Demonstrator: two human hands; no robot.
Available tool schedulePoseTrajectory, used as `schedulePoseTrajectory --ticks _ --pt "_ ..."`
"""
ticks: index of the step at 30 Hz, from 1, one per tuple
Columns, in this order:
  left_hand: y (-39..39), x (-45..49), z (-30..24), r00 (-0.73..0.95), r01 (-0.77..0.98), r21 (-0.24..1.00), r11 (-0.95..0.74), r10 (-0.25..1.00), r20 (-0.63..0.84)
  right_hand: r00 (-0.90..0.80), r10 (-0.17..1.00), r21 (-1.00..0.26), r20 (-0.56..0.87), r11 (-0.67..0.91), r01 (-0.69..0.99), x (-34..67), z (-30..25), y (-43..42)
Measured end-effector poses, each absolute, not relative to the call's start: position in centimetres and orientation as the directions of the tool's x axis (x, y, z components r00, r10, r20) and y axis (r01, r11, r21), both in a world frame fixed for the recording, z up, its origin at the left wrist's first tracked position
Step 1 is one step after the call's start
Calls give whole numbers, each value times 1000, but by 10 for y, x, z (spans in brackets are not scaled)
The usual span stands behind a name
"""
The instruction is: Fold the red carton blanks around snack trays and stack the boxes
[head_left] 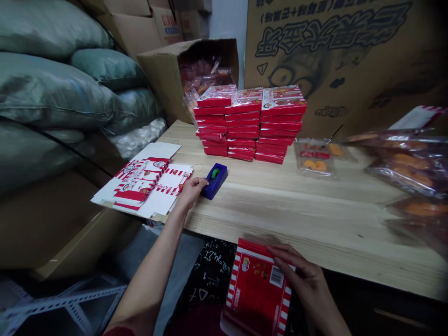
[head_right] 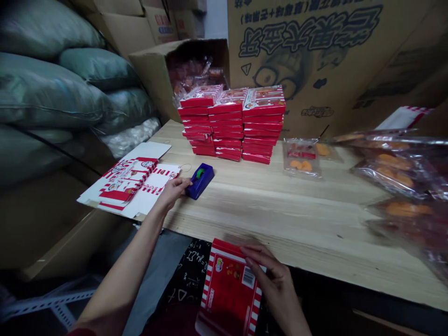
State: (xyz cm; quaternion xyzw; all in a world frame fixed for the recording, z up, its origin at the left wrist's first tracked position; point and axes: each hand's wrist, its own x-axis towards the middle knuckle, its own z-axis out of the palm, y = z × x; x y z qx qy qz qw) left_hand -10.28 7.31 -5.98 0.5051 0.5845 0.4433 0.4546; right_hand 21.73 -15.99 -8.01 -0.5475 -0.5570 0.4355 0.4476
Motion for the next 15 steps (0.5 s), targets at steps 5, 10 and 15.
schedulePoseTrajectory --ticks 5,10,15 --pt "53 -108 -61 -57 85 992 90 995 -86 27 999 -977 37 31 212 219 -76 -154" --pt "35 -114 -82 -122 142 989 49 992 -31 142 989 -990 41 22 138 221 -61 -146" --pt "22 -118 -83 -202 209 978 -19 977 63 431 871 -971 236 201 125 207 -11 -142"
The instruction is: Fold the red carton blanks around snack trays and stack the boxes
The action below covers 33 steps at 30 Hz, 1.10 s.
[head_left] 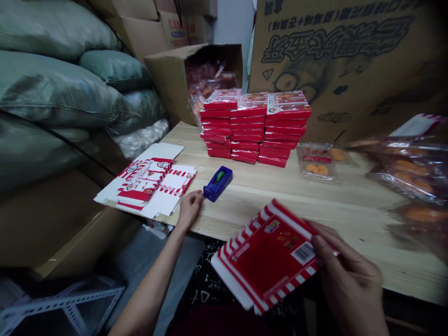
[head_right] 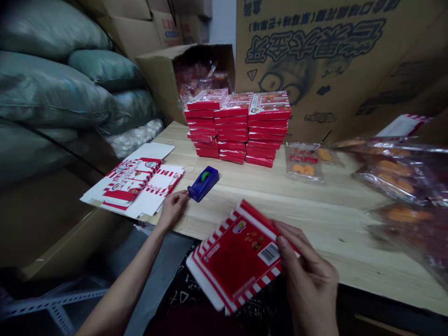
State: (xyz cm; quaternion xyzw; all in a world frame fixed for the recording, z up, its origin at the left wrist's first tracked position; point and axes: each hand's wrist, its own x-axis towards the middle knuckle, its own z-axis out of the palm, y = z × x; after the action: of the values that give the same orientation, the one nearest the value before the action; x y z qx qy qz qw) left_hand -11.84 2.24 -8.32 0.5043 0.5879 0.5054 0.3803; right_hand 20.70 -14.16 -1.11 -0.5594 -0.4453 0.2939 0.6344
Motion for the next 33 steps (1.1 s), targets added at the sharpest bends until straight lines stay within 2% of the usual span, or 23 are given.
schedulePoseTrajectory --ticks 2,3,5,7,10,12,14,17,20,24,26,28,30,33 --pt "10 -110 -66 -206 193 980 -48 975 88 520 744 -906 420 308 291 200 10 -138" --pt "1 -102 -53 -200 176 982 -67 974 102 513 685 -851 518 353 389 196 17 -136" --pt "-24 -80 -21 -190 124 984 -128 970 150 409 610 -718 679 436 542 191 24 -128" --pt "-52 -53 15 -139 59 981 -183 972 189 263 584 -600 768 512 615 187 24 -120" --pt "-85 -11 55 23 -113 978 -175 984 179 116 565 -499 817 591 634 178 18 -114" --pt "-94 9 65 107 -257 963 -84 988 115 70 557 -470 828 619 629 172 15 -114" --pt "-92 21 62 150 -359 934 -2 987 60 57 562 -472 825 629 618 167 13 -116" --pt "-84 28 49 166 -405 912 64 986 4 101 585 -529 805 630 568 165 11 -119" --pt "-79 28 39 189 -384 918 97 982 -25 100 633 -578 767 616 535 171 12 -118" --pt "-74 27 36 237 -319 939 127 970 -51 -50 744 -605 666 578 548 184 18 -115" --pt "-69 26 38 233 -255 959 121 971 -61 -68 773 -630 630 560 538 189 21 -113" --pt "-63 22 41 194 -134 990 46 981 -19 -51 775 -645 629 558 522 190 25 -114" --pt "-58 17 42 147 38 994 -101 985 95 -9 781 -666 625 539 516 189 31 -116" --pt "-52 11 40 140 269 923 -273 960 244 134 801 -730 584 446 518 190 42 -123"
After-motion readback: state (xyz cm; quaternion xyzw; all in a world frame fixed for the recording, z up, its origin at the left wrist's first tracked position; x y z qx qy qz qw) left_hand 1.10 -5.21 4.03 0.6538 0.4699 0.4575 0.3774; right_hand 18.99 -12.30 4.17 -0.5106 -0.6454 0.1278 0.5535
